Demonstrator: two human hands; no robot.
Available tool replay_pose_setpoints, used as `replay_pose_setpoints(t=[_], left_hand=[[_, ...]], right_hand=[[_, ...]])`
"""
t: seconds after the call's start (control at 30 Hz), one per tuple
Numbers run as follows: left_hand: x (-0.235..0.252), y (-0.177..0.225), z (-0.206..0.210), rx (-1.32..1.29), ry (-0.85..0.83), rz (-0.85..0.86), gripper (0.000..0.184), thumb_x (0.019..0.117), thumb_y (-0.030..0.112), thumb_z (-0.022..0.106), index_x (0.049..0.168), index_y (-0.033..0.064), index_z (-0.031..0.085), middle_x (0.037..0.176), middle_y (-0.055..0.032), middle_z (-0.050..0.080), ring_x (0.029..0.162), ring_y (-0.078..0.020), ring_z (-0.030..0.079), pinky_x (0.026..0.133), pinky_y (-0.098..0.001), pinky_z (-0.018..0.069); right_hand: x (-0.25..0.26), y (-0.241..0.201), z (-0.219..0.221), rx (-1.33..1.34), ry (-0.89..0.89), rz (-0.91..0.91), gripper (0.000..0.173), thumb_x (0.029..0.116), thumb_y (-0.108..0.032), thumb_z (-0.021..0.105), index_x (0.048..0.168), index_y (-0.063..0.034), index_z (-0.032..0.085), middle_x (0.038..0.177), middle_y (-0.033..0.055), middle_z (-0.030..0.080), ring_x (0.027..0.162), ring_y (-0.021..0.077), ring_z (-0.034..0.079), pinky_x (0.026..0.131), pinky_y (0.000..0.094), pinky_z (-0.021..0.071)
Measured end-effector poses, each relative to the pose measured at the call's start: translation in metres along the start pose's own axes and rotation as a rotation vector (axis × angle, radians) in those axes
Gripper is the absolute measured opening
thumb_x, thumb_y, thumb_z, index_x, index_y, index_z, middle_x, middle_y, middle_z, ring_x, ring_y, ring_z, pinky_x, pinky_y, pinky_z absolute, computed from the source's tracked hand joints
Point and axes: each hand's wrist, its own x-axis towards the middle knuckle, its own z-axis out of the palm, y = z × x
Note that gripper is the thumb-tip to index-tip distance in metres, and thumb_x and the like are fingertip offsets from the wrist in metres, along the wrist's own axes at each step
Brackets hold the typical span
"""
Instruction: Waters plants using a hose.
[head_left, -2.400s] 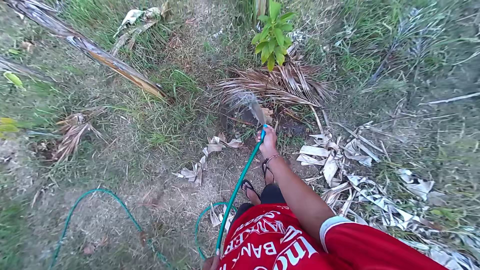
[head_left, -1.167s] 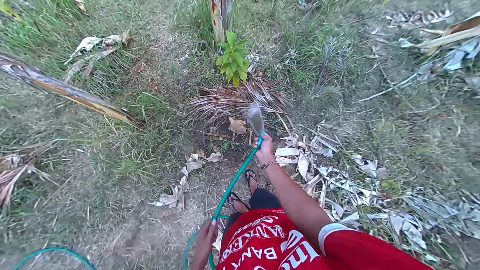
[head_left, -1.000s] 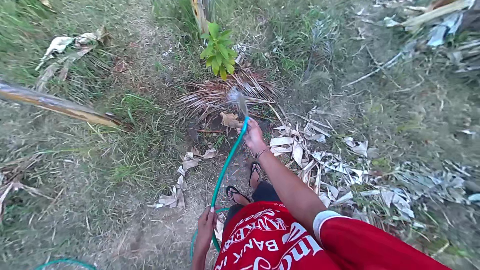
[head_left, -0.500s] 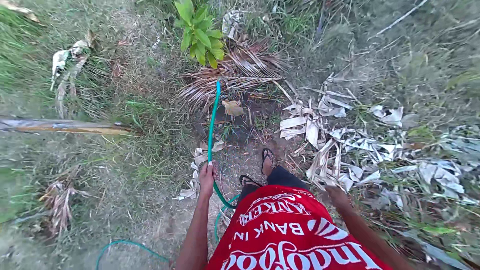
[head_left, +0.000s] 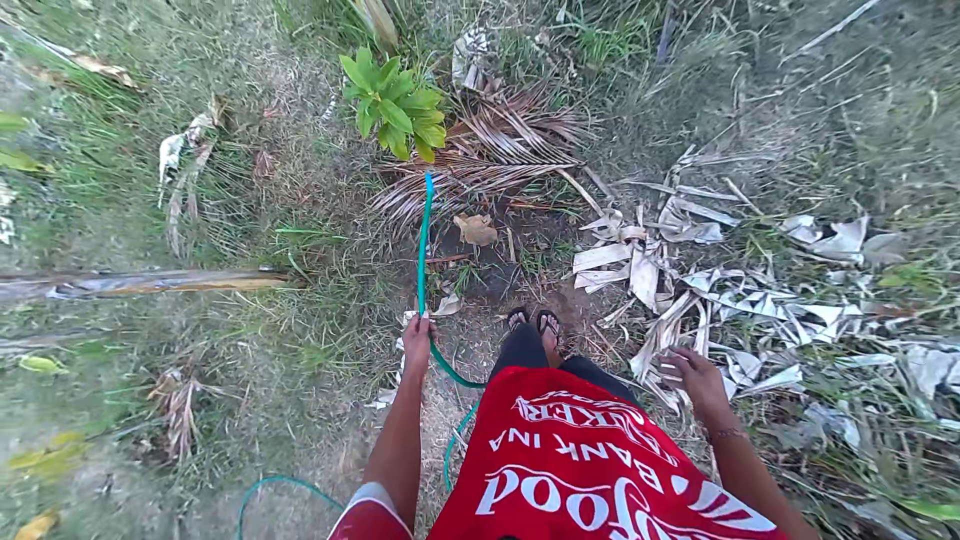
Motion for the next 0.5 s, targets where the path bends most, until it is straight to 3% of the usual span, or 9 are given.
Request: replay_pose_setpoints(t=[0.1,0.23,0.33,0.5], left_hand=[[0.018,0.002,0.01,0.047,-0.042,-0.016,0.031,0.1107,0.021,0.046,0.124,-0.0025,0.062,0.087,-0.0098,0.072,0.074,-0.017,0.071,0.067,-0.0327,0.06],[0.039,0.004,0.029,0.1,-0.091,-0.077,0.031,0.1104,0.021,0.047,0.124,-0.0037,0.061,0.091,-0.0104,0.073,0.078,-0.0158,0.071,0.069,-0.0326,0.059],[0.053,-0.003,0.044,0.087,-0.12,-0.109,0.032,0.1099,0.02,0.048,0.128,-0.0041,0.06,0.093,-0.0121,0.073,0.078,-0.0163,0.07,0.071,-0.0334,0.0586],[0.078,-0.005,0.066,0.086,-0.22,-0.192,0.033,0.1087,0.017,0.049,0.134,-0.0036,0.057,0.098,-0.0134,0.073,0.083,-0.0168,0.071,0.076,-0.034,0.0584]], right_hand=[[0.007,-0.01,-0.002,-0.008,-0.002,-0.028,0.036,0.1093,-0.017,0.046,0.141,-0.0037,0.054,0.113,0.0192,0.07,0.087,0.0284,0.073,0.073,0.046,0.0606],[0.0,0.01,-0.013,-0.068,0.008,0.047,0.039,0.1098,-0.019,0.044,0.142,0.0009,0.052,0.12,0.0258,0.067,0.095,0.0349,0.071,0.08,0.0528,0.0593],[-0.012,0.036,-0.023,-0.087,0.061,0.169,0.039,0.1101,-0.022,0.045,0.139,0.0026,0.053,0.116,0.0247,0.068,0.091,0.0312,0.071,0.078,0.049,0.059],[-0.035,0.031,-0.023,-0.01,0.145,0.269,0.04,0.1104,-0.021,0.043,0.142,0.002,0.05,0.111,0.0199,0.067,0.083,0.0215,0.07,0.074,0.0402,0.0596]])
